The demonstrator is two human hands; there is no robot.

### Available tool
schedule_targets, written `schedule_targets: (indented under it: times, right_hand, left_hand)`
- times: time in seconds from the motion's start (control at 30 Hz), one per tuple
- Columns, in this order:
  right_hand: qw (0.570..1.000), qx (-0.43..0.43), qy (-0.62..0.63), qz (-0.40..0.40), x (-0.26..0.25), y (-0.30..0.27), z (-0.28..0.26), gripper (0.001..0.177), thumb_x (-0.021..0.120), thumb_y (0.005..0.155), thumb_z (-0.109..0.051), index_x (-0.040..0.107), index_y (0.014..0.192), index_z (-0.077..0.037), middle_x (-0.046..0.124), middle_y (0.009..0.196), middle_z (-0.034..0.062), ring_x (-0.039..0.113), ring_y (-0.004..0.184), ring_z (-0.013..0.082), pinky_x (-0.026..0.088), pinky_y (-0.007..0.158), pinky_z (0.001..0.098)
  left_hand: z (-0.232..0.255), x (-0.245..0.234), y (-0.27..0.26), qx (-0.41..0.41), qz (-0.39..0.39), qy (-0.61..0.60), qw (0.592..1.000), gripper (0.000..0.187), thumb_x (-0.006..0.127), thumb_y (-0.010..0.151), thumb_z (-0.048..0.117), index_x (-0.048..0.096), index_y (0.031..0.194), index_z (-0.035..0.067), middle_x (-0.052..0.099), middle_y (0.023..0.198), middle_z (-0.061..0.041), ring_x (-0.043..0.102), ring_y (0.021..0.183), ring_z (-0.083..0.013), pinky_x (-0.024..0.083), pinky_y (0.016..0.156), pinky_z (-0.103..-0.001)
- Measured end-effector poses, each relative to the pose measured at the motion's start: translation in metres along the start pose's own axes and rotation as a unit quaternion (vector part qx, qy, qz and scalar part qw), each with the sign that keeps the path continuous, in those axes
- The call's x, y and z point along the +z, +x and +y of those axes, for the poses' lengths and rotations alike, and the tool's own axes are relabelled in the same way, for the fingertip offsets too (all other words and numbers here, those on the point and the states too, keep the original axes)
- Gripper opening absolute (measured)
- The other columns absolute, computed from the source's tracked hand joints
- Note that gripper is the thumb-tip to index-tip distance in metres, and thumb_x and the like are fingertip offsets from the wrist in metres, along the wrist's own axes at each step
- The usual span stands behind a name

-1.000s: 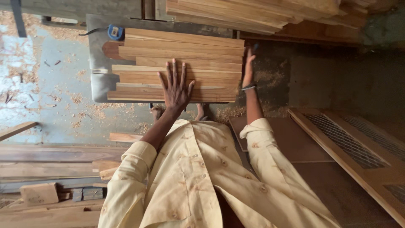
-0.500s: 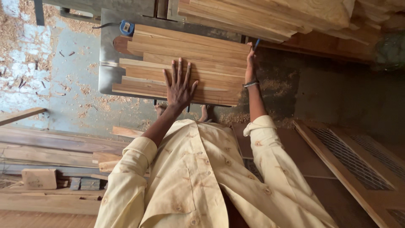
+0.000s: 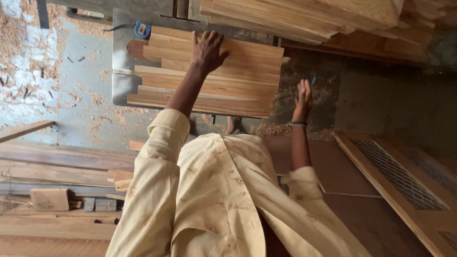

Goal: The person measures and marks wooden planks on a workbench using a metal square and a blue pen. They align the square on the wood, draw straight lines, and occasionally use a tape measure to verify dimensions.

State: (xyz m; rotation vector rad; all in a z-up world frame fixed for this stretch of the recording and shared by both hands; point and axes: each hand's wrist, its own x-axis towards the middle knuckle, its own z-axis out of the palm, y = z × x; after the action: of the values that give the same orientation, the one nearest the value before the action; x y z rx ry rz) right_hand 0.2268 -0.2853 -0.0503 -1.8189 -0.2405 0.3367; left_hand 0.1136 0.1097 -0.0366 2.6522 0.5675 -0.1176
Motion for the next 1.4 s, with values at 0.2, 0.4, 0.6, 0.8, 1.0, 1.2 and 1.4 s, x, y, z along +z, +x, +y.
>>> schedule_targets:
  times: [0.2, 0.4, 0.6, 0.8, 1.0, 1.2, 1.4]
  right_hand:
    - [0.994, 0.051, 0.062, 0.073, -0.025, -0.030, 0.031, 0.068, 0.048, 0.106, -0.052, 0.039, 0.158, -0.007, 0.048, 0.160, 0.0123, 0.045, 0.150, 0.0295, 0.041, 0.117, 0.0526]
    - [0.978, 0.064, 0.086, 0.177, -0.008, -0.026, 0.018, 0.063, 0.063, 0.099, -0.043, 0.050, 0.148, -0.007, 0.063, 0.144, 0.0159, 0.061, 0.135, 0.0295, 0.052, 0.107, 0.0479]
    - [0.975, 0.044, 0.075, 0.203, 0.012, 0.030, -0.051, 0.063, 0.067, 0.092, -0.054, 0.065, 0.137, -0.010, 0.076, 0.127, 0.0131, 0.074, 0.118, 0.0261, 0.059, 0.099, 0.0383]
    - [0.982, -0.083, 0.048, 0.160, 0.008, 0.104, -0.079, 0.059, 0.072, 0.095, -0.043, 0.062, 0.139, -0.005, 0.076, 0.129, 0.0178, 0.077, 0.117, 0.0284, 0.064, 0.096, 0.0381]
    - [0.982, -0.140, 0.101, 0.071, 0.018, 0.105, -0.106, 0.046, 0.059, 0.093, -0.015, 0.065, 0.135, 0.002, 0.076, 0.125, 0.0199, 0.076, 0.109, 0.0242, 0.061, 0.090, 0.0333]
    - [0.979, -0.081, 0.185, -0.013, 0.056, 0.033, -0.133, 0.035, 0.063, 0.098, -0.007, 0.064, 0.129, 0.009, 0.074, 0.114, 0.0223, 0.073, 0.101, 0.0244, 0.056, 0.092, 0.0324]
    - [0.949, -0.024, 0.220, -0.227, 0.080, -0.032, -0.145, 0.035, 0.057, 0.092, -0.007, 0.065, 0.123, 0.007, 0.074, 0.112, 0.0226, 0.074, 0.103, 0.0291, 0.059, 0.093, 0.0364]
  left_hand:
    - [-0.006, 0.001, 0.013, 0.026, 0.038, -0.044, 0.998, 0.050, 0.058, 0.102, 0.053, 0.063, 0.129, 0.012, 0.059, 0.129, -0.007, 0.050, 0.125, -0.0299, 0.024, 0.113, -0.071]
    - [-0.007, -0.001, 0.019, 0.027, 0.045, -0.039, 0.998, 0.047, 0.056, 0.101, 0.051, 0.064, 0.126, 0.012, 0.060, 0.128, -0.007, 0.049, 0.125, -0.0294, 0.031, 0.102, -0.068]
    - [-0.012, -0.003, 0.029, -0.007, 0.024, -0.106, 0.994, 0.042, 0.047, 0.105, 0.051, 0.065, 0.115, 0.015, 0.066, 0.117, -0.009, 0.057, 0.116, -0.0304, 0.032, 0.101, -0.064]
    - [-0.013, 0.009, 0.022, 0.011, 0.096, -0.150, 0.984, 0.034, 0.048, 0.104, 0.044, 0.062, 0.103, 0.013, 0.073, 0.100, -0.007, 0.066, 0.103, -0.0318, 0.030, 0.101, -0.063]
    - [-0.014, 0.014, 0.023, -0.004, 0.066, -0.135, 0.989, 0.032, 0.046, 0.107, 0.042, 0.061, 0.106, 0.013, 0.073, 0.098, -0.008, 0.067, 0.099, -0.0290, 0.027, 0.107, -0.065]
    - [-0.032, 0.009, 0.043, 0.024, -0.017, -0.132, 0.991, 0.041, 0.041, 0.111, 0.049, 0.061, 0.123, 0.015, 0.071, 0.107, -0.012, 0.065, 0.101, -0.0285, 0.029, 0.102, -0.067]
    - [0.001, -0.021, 0.020, 0.165, 0.090, -0.185, 0.965, 0.053, 0.063, 0.099, 0.041, 0.052, 0.145, 0.015, 0.060, 0.141, -0.012, 0.055, 0.127, -0.0308, 0.041, 0.109, -0.054]
